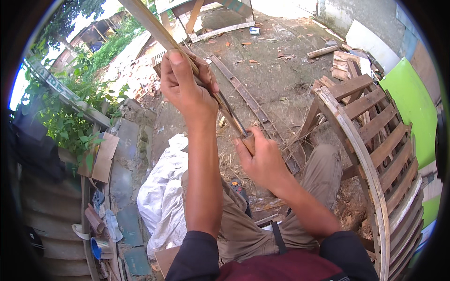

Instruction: The person hammers nails into a wooden pallet to secure its slats. They then use a metal bar to pry and adjust the wooden slats, ensuring they are properly aligned.

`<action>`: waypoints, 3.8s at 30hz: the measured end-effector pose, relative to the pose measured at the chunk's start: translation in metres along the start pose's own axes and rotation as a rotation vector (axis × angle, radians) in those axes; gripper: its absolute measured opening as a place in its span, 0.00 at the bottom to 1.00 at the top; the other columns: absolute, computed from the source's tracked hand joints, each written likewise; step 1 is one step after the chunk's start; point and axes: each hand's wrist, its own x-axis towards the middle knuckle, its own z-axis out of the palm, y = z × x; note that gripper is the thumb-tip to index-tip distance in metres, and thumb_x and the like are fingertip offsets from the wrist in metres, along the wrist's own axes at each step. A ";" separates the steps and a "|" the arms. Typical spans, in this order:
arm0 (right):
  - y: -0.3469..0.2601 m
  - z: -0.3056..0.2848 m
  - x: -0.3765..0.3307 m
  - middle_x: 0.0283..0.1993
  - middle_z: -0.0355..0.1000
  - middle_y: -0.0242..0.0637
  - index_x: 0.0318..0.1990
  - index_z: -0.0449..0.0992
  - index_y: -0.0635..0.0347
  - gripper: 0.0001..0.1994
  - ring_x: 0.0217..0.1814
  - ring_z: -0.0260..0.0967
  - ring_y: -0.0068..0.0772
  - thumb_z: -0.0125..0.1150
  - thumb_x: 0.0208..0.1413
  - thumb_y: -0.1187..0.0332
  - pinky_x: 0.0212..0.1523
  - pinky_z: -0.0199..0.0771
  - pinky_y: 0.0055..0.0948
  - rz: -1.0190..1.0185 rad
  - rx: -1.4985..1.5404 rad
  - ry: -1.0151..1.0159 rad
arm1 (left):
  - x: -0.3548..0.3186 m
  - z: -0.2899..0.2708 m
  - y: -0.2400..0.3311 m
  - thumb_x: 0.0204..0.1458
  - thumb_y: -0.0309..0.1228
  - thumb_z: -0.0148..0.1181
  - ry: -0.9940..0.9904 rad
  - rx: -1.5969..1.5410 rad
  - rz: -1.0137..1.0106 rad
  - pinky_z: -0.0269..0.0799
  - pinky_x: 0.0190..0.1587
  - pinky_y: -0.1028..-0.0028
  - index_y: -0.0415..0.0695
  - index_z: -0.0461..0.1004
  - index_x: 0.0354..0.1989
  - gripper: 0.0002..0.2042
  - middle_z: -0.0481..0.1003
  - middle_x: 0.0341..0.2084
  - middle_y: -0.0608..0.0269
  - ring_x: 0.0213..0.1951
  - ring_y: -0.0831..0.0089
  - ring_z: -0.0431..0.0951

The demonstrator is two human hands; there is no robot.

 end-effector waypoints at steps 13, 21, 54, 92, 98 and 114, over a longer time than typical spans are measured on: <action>0.026 0.002 -0.006 0.20 0.72 0.49 0.40 0.70 0.74 0.16 0.21 0.74 0.46 0.60 0.62 0.63 0.24 0.67 0.40 0.035 0.006 -0.054 | 0.002 -0.001 0.003 0.63 0.54 0.52 0.050 0.062 -0.001 0.52 0.14 0.80 0.43 0.66 0.33 0.23 0.60 0.14 0.69 0.12 0.80 0.58; 0.060 0.020 -0.011 0.21 0.73 0.52 0.44 0.69 0.75 0.17 0.22 0.75 0.51 0.59 0.62 0.63 0.26 0.70 0.44 0.067 -0.019 -0.093 | 0.009 -0.023 0.005 0.61 0.57 0.55 0.042 0.044 0.045 0.51 0.12 0.82 0.43 0.67 0.34 0.25 0.60 0.13 0.70 0.11 0.82 0.56; 0.101 0.053 -0.018 0.26 0.75 0.59 0.44 0.69 0.70 0.18 0.31 0.76 0.64 0.62 0.60 0.61 0.32 0.76 0.50 0.128 -0.031 -0.150 | -0.033 -0.086 -0.016 0.56 0.71 0.42 0.085 0.053 -0.195 0.48 0.07 0.80 0.48 0.62 0.21 0.34 0.54 0.07 0.72 0.06 0.81 0.52; 0.349 0.103 -0.114 0.38 0.76 0.65 0.47 0.72 0.68 0.23 0.41 0.74 0.71 0.59 0.60 0.52 0.43 0.75 0.58 0.679 -0.329 -0.085 | -0.009 -0.099 -0.031 0.56 0.70 0.42 0.132 0.037 -0.207 0.49 0.08 0.83 0.49 0.61 0.19 0.34 0.55 0.07 0.73 0.07 0.83 0.53; 0.341 0.100 -0.116 0.37 0.75 0.65 0.44 0.73 0.66 0.22 0.42 0.73 0.72 0.60 0.59 0.51 0.43 0.75 0.58 0.599 -0.197 -0.049 | -0.010 -0.105 -0.031 0.56 0.70 0.42 0.115 0.021 -0.233 0.50 0.09 0.83 0.48 0.61 0.20 0.34 0.55 0.07 0.72 0.07 0.83 0.53; 0.369 0.088 -0.127 0.39 0.75 0.65 0.43 0.74 0.67 0.18 0.46 0.73 0.69 0.62 0.56 0.59 0.46 0.74 0.57 0.775 -0.311 -0.137 | 0.001 -0.127 -0.035 0.55 0.70 0.46 -0.074 -0.221 -0.290 0.56 0.08 0.83 0.49 0.62 0.19 0.33 0.59 0.07 0.72 0.06 0.81 0.59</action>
